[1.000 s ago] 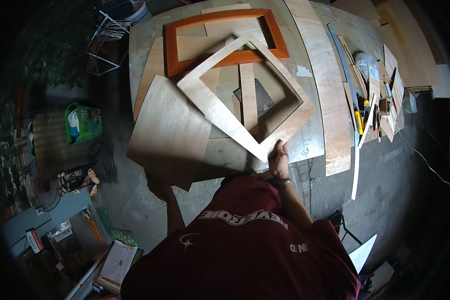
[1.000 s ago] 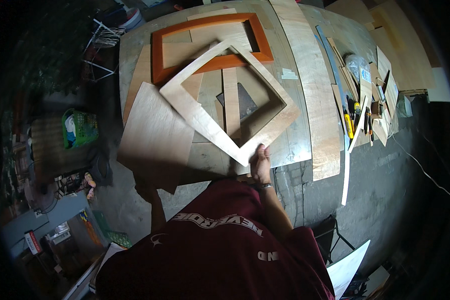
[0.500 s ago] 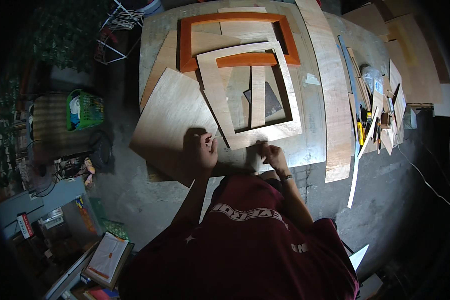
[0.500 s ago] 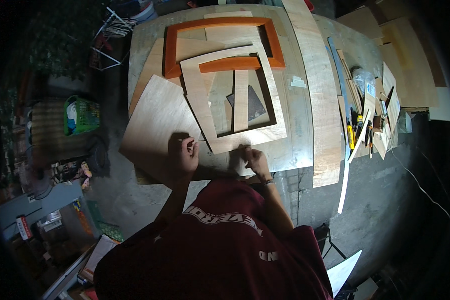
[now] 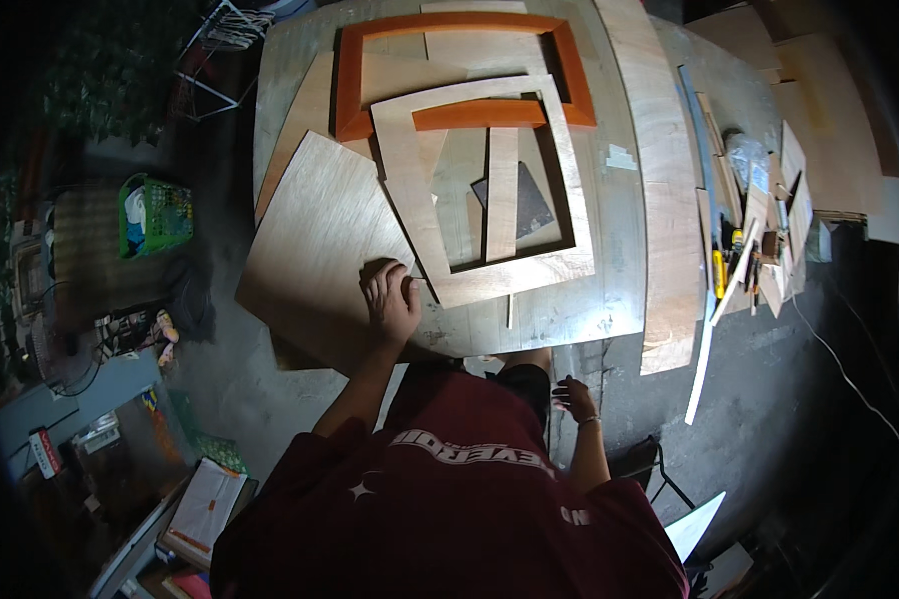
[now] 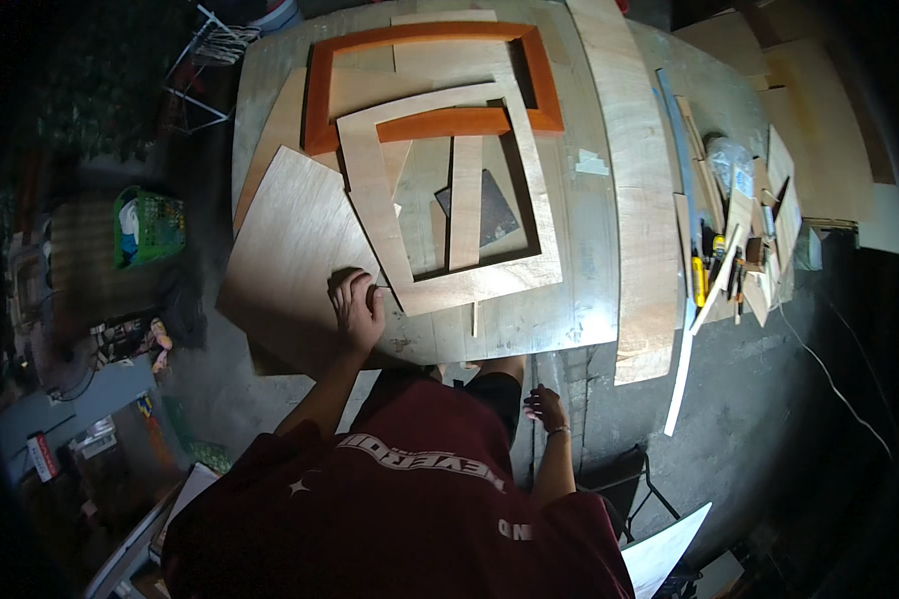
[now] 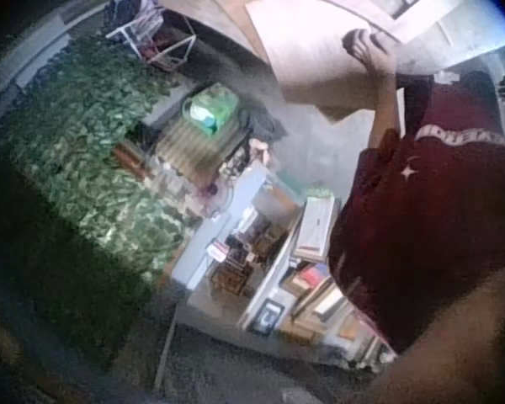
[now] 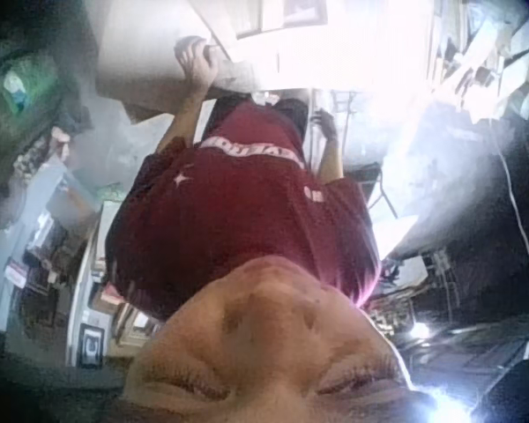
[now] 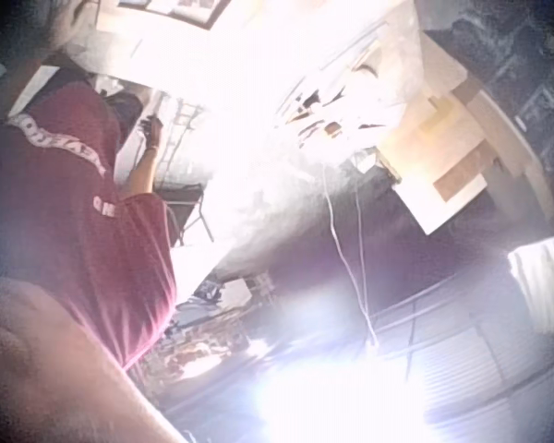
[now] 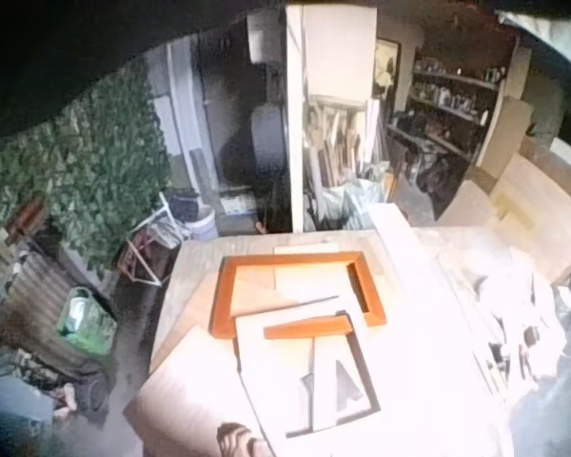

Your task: The person measures and marks a rectangular wooden board using a tape measure, pencil, and metal ruler. They then use a utility knife to cut along the marked line, separating a strip from the board. The person handles the board and tools throughout the process.

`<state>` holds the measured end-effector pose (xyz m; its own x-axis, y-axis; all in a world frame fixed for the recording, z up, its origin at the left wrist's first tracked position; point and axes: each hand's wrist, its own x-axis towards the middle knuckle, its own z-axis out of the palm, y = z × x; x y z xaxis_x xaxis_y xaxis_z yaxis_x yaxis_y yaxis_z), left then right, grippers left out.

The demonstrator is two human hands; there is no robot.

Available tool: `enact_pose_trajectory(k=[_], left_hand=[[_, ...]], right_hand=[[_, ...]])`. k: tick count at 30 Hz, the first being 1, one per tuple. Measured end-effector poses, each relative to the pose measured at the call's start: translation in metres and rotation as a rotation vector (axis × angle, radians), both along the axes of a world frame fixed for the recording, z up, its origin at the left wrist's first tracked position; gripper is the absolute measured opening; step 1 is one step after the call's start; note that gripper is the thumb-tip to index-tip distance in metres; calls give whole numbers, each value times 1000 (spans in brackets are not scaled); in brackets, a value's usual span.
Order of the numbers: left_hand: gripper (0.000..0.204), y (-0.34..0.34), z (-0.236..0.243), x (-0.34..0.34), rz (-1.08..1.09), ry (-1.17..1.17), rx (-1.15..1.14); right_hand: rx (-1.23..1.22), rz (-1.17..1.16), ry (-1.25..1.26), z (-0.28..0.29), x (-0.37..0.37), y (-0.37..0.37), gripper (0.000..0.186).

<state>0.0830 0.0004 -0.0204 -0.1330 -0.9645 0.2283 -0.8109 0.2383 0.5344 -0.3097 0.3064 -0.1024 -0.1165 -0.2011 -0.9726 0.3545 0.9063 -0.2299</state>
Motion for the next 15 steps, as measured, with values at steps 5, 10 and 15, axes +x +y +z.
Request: enact_pose_trajectory(k=[5, 10, 15], left_hand=[[29, 2, -5, 7, -48, -19, -54], [26, -6, -5, -1, -85, 12, -70], [22, 4, -12, 3, -50, 4, -78]], right_hand=[[-77, -535, -51, -128, 63, 15, 91], [-253, -610, 137, -251, 70, 12, 58], [-225, -670, 160, -248, 112, -22, 56]])
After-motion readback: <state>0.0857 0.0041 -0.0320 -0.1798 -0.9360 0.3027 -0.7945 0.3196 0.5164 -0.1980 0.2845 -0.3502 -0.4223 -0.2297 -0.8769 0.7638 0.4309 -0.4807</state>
